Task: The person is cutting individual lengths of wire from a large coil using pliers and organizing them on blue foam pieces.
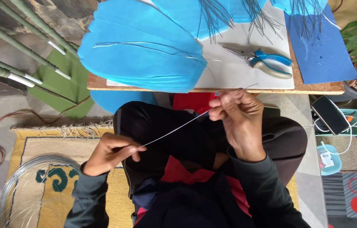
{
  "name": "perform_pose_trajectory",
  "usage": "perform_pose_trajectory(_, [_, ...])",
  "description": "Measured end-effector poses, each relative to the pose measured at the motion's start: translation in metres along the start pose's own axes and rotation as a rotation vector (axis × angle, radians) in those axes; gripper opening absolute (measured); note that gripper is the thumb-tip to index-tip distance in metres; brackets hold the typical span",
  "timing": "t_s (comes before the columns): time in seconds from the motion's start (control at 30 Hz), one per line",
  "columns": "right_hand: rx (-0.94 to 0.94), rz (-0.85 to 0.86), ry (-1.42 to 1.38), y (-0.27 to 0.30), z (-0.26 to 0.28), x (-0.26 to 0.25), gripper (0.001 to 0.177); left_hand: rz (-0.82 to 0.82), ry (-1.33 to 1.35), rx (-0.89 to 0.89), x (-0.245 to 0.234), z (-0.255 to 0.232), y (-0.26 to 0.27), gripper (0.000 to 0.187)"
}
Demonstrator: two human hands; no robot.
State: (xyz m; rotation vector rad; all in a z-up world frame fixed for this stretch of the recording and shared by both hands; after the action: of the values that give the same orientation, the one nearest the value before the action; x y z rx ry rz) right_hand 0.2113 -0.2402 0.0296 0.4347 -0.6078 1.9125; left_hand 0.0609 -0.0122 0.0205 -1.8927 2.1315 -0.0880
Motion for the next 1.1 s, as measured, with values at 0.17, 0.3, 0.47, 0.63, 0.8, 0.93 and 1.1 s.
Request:
perform_pose_trajectory(0.17, [0.001, -0.032, 0.032, 0.005, -0.004, 0.017, 0.014, 0.072, -0.142, 0.138, 0.028, -0.041, -0.045, 0.010])
perform_pose_trajectory(0.3, [-0.022, -0.043, 0.099, 0.005, -0.003, 0.014, 0.013, 0.033, -0.208, 0.126, 0.041, -0.037, -0.060, 0.012])
perform_pose_trajectory(0.47, [-0.035, -0.019, 0.370, 0.001, 0.007, 0.016, 0.013, -0.091, -0.111, -0.091, 0.049, -0.001, -0.058, 0.015])
perform_pose_trajectory(0.63, [0.031, -0.017, 0.277, -0.004, 0.015, 0.014, 0.023, -0.207, -0.311, -0.065, 0.061, -0.020, -0.051, 0.008])
perform_pose_trajectory(0.8, [0.098, 0.064, 0.290, -0.007, 0.017, 0.013, 0.027, -0.235, -0.462, -0.007, 0.067, -0.037, -0.052, 0.008])
perform_pose_trajectory(0.93, [0.175, 0.126, 0.293, -0.009, 0.015, 0.012, 0.029, -0.234, -0.556, 0.045, 0.071, -0.039, -0.051, 0.004])
perform_pose_trajectory(1.1, [0.196, 0.134, 0.244, -0.010, 0.014, 0.009, 0.038, -0.215, -0.598, 0.117, 0.076, -0.041, -0.048, 0.004])
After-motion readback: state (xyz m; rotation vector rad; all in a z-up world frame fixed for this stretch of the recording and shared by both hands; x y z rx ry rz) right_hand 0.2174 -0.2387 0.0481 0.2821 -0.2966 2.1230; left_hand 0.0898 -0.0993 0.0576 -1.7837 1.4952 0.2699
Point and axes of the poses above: each hand's wrist, its own y-axis away from the middle knuckle, its own x-axis out of the palm, z = x × y, the point moved 5 cm from there along -y, towards the middle knuckle, and after that the axes turned 5 degrees about z, right-handed, at the moved point
